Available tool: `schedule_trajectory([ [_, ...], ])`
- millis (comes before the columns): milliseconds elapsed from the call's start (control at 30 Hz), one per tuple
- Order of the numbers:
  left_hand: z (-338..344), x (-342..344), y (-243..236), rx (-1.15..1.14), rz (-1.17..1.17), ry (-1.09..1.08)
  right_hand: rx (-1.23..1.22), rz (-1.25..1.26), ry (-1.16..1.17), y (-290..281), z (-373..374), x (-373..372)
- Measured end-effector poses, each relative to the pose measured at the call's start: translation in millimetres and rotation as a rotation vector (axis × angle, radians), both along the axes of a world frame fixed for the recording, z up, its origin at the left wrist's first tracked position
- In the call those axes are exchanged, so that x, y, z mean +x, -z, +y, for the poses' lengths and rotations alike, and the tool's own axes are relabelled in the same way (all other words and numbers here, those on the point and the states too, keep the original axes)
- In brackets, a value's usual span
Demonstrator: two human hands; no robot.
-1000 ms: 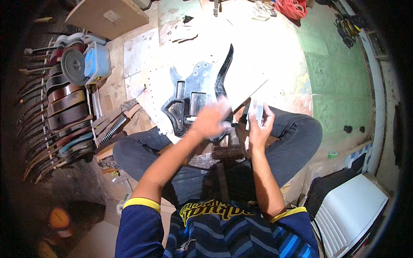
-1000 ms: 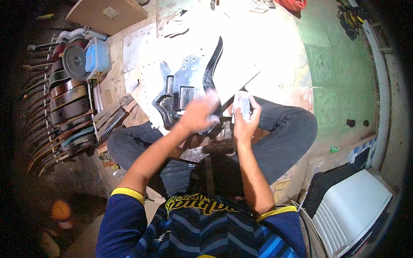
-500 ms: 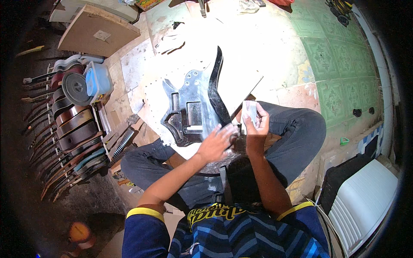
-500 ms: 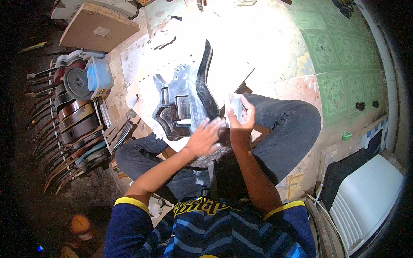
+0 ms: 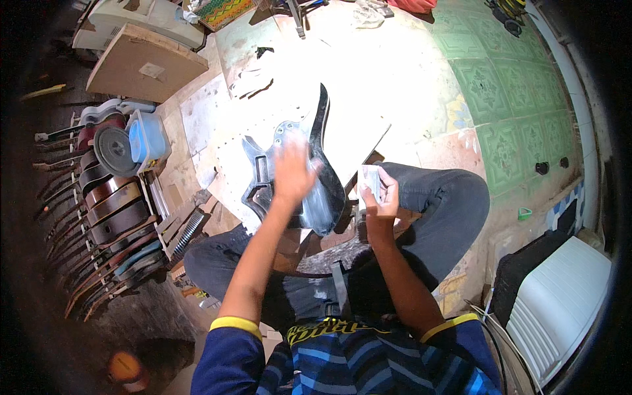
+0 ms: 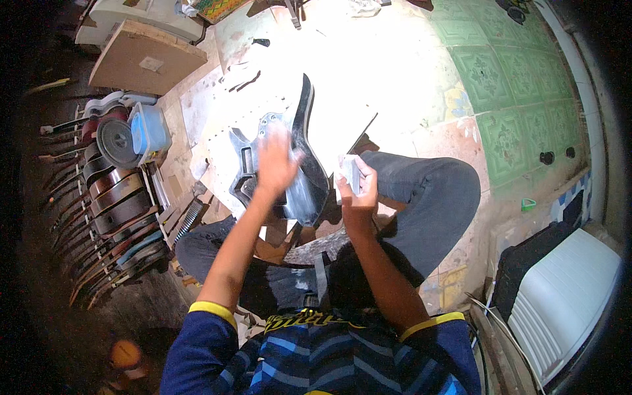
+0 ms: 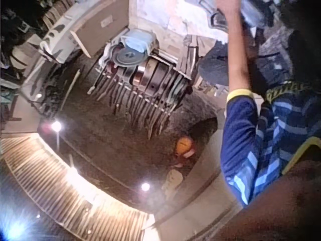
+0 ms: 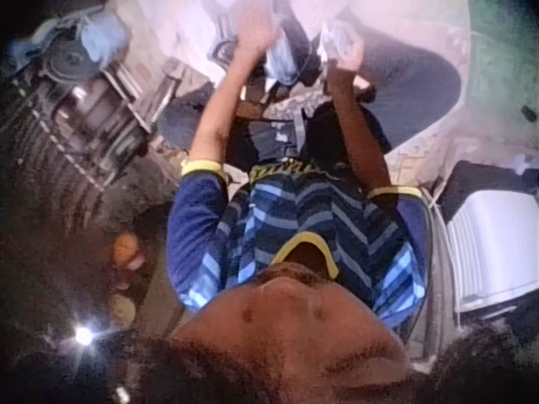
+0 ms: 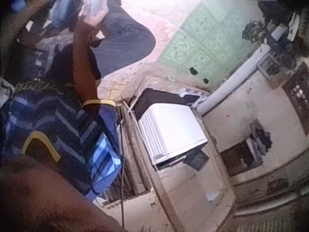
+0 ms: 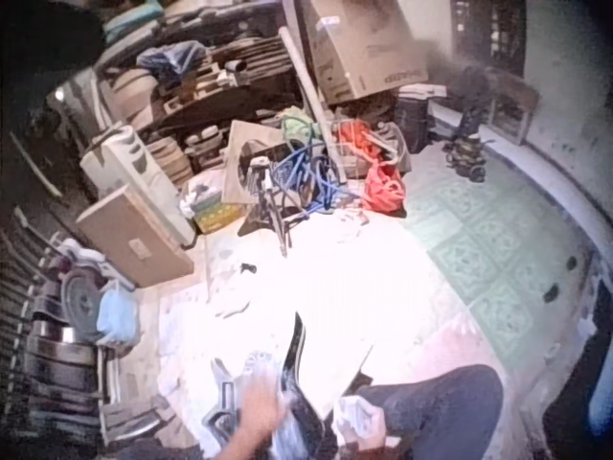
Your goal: The person sands the surface of a guitar body using a sanding block, applying pressure and moving the block across different sections of the instrument while holding it steady with the other hand.
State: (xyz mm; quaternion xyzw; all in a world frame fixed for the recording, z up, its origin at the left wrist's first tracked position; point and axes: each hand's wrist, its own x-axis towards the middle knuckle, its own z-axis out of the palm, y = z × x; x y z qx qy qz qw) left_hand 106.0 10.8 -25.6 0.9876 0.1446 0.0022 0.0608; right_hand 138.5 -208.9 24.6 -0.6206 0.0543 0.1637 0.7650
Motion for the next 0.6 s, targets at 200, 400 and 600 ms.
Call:
schedule_trajectory([
  [200,-90,-65,-21,-0.161,0.401,0.635,-0.023,-0.05,-0.016,5,-2,-4],
  [400,3,3,-6,-0.145,0.007,0.16,-0.086,0.029,-0.014,4,-3,-2],
  [600,55,45,4,0.013,-0.096,-0.449,-0.088,0.033,-0.037,3,0,-1],
])
